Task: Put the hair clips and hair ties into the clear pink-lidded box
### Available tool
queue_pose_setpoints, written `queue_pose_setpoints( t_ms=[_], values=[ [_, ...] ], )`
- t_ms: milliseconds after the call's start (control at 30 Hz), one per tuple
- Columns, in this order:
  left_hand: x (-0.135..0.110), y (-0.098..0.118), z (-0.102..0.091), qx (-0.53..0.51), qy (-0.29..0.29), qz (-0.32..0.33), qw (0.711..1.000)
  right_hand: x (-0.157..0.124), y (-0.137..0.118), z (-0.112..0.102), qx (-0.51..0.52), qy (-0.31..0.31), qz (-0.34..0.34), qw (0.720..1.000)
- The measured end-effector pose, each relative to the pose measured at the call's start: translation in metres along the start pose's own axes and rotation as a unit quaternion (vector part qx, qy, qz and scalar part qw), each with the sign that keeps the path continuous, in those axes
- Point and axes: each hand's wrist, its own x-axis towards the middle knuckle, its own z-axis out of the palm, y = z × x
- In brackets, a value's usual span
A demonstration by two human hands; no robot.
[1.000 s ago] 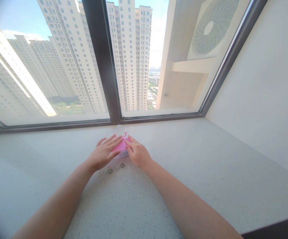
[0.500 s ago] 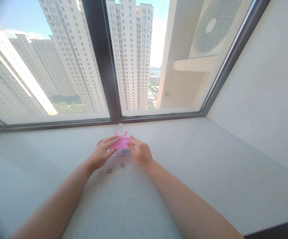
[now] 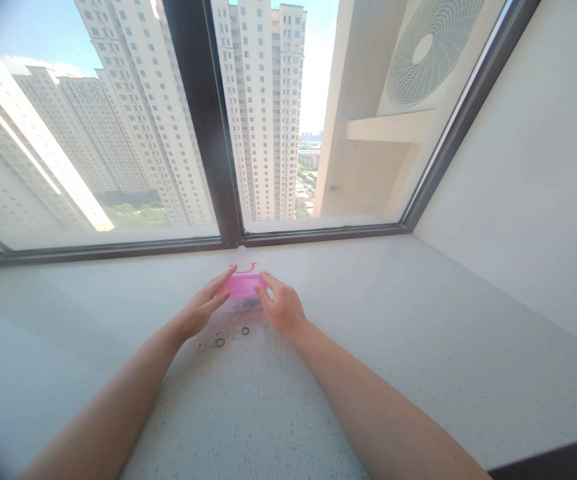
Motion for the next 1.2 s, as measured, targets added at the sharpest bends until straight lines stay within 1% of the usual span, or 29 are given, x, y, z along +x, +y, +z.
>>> queue_pose_setpoints(
  t_ms=[67, 200, 267, 333, 500, 667, 833, 900, 967, 1067, 1100, 1133, 1167, 1200],
  values=[
    [0.001, -0.004, -0.001, -0.035, 0.052, -0.013, 0.998, -0.001, 0.0, -0.001, 0.01, 0.005, 0.003, 1.0],
    [0.002, -0.01, -0.004, -0.024, 0.157, -0.038, 0.987, -0.002, -0.002, -0.003, 0.016, 0.002, 0.023, 1.0],
    [0.002, -0.012, -0.005, -0.003, 0.188, -0.048, 0.981, -0.002, -0.003, -0.004, 0.011, 0.0, 0.028, 1.0],
    [0.002, -0.013, -0.005, 0.019, 0.196, -0.053, 0.979, -0.002, -0.003, -0.004, 0.002, 0.004, 0.026, 1.0],
    [0.002, -0.012, -0.002, 0.059, 0.19, -0.054, 0.979, -0.002, -0.003, -0.003, -0.009, 0.005, 0.027, 1.0],
    [0.001, -0.01, -0.001, 0.076, 0.183, -0.054, 0.979, -0.001, -0.002, -0.002, -0.019, 0.013, 0.021, 1.0],
    [0.002, -0.008, -0.001, 0.086, 0.2, -0.061, 0.974, -0.001, 0.004, 0.0, -0.029, 0.023, -0.001, 0.999],
    [0.003, -0.005, -0.006, 0.089, 0.223, -0.072, 0.968, -0.001, 0.005, -0.001, -0.033, 0.033, -0.015, 0.999],
    [0.006, 0.0, -0.015, 0.096, 0.256, -0.089, 0.958, -0.002, 0.004, -0.003, -0.039, 0.061, -0.03, 0.997],
    [0.007, 0.012, -0.031, 0.12, 0.295, -0.112, 0.941, -0.007, -0.003, -0.006, -0.039, 0.144, -0.058, 0.987],
    [0.005, 0.017, -0.036, 0.13, 0.298, -0.117, 0.938, -0.009, -0.006, -0.007, -0.037, 0.167, -0.072, 0.983],
    [0.002, 0.023, -0.04, 0.14, 0.293, -0.12, 0.938, -0.012, -0.009, -0.008, -0.034, 0.177, -0.091, 0.979],
    [-0.002, 0.029, -0.043, 0.149, 0.276, -0.121, 0.942, -0.015, -0.013, -0.007, -0.031, 0.169, -0.112, 0.979],
    [-0.008, 0.036, -0.045, 0.158, 0.248, -0.121, 0.948, -0.018, -0.016, -0.006, -0.028, 0.137, -0.134, 0.981]
  ],
)
